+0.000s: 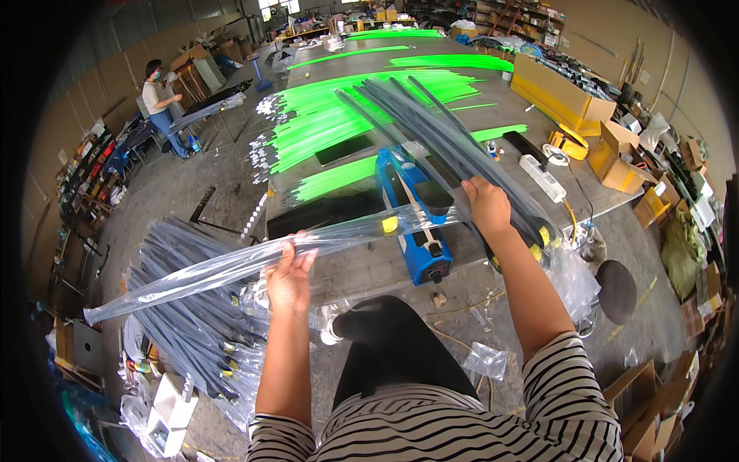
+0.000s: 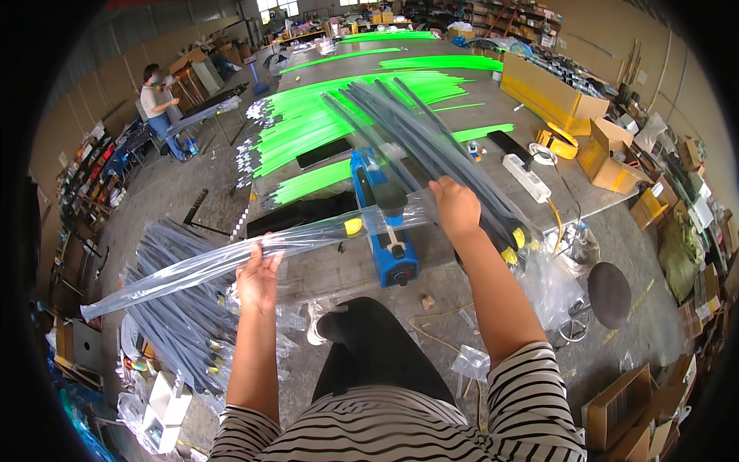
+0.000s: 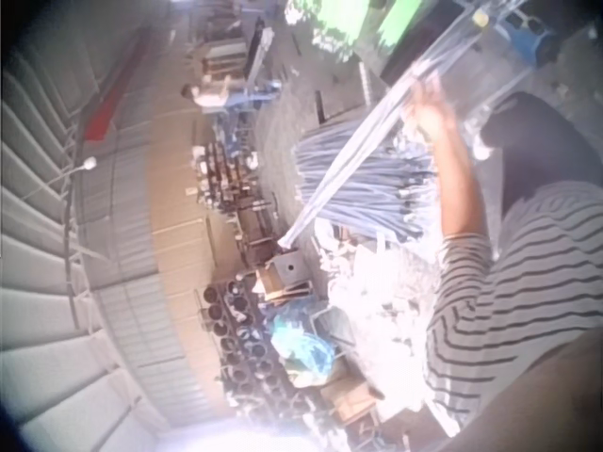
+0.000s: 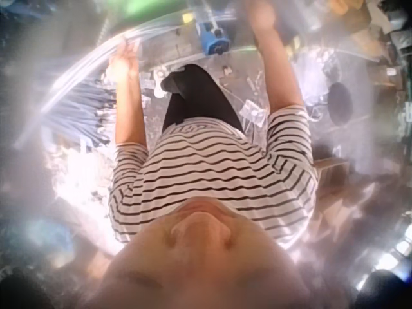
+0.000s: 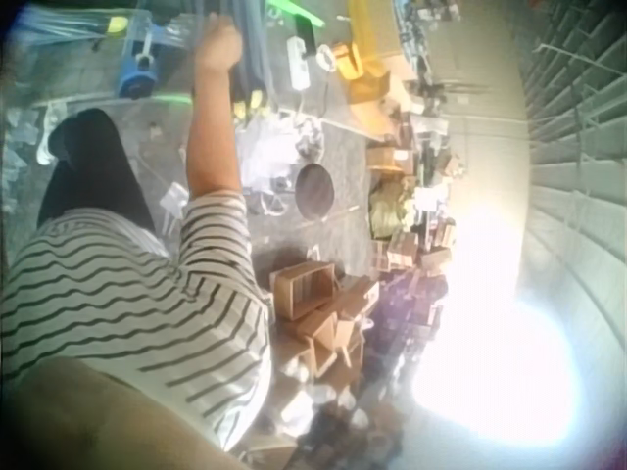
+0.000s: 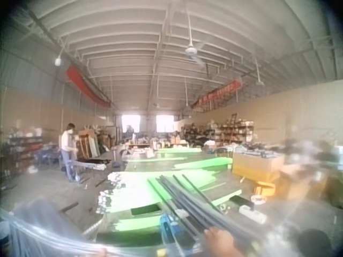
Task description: The person repeatedly picks up long, thin poles from a pile on a workbench and wraps them in clear plastic bags. They use a blue handheld heat-sealing tool to seal the bags around the poles. The wrapped poles are then placed back onto the workbench.
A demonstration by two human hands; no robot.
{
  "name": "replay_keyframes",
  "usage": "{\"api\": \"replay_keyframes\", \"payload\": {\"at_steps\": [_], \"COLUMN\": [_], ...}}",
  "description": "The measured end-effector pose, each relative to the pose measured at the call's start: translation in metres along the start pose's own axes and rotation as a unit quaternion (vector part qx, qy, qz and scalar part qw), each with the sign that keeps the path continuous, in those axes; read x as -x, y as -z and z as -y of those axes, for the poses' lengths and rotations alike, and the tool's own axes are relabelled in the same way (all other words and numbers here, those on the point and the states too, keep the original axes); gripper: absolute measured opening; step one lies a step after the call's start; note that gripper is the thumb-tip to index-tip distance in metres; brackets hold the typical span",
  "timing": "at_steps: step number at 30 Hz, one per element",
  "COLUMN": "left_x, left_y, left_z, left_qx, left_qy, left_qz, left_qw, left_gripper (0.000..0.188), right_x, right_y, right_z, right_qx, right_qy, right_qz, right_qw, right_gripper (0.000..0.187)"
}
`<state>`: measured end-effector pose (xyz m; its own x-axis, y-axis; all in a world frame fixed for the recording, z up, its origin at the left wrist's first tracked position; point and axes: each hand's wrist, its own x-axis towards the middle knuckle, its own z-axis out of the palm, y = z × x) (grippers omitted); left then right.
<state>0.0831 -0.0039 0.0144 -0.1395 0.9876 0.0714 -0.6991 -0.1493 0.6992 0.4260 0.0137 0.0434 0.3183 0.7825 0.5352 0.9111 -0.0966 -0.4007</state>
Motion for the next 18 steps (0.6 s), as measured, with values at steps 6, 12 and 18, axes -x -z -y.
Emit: {"api": "replay_keyframes", "payload": {"at_steps": [6, 12, 18], "left_x": [-0.013, -0.018, -0.018], "left_y": [-0.003, -0.004, 0.001], "left_z": [0.012, 0.016, 0.012], "left_qx": [0.018, 0.017, 0.02], "left_qy": [-0.012, -0.003, -0.02], "left_qz": [0.002, -0.018, 0.003], "left_qw": [1.0, 1.0, 1.0], "left_gripper": [0.012, 0.011, 0.014], "right_x": [-0.012, -0.005, 0.034], "right_y": [-0.008, 0.033, 0.082], "right_z": [-0.005, 0.024, 0.074], "right_qx": [0.053, -0.075, -0.091], "right_qy": [0.015, 0.031, 0.361], "right_qz": [-0.007, -0.089, -0.109], "right_qw": [0.998, 0.993, 0.921], "right_gripper": [0.029, 0.018, 0.035]}}
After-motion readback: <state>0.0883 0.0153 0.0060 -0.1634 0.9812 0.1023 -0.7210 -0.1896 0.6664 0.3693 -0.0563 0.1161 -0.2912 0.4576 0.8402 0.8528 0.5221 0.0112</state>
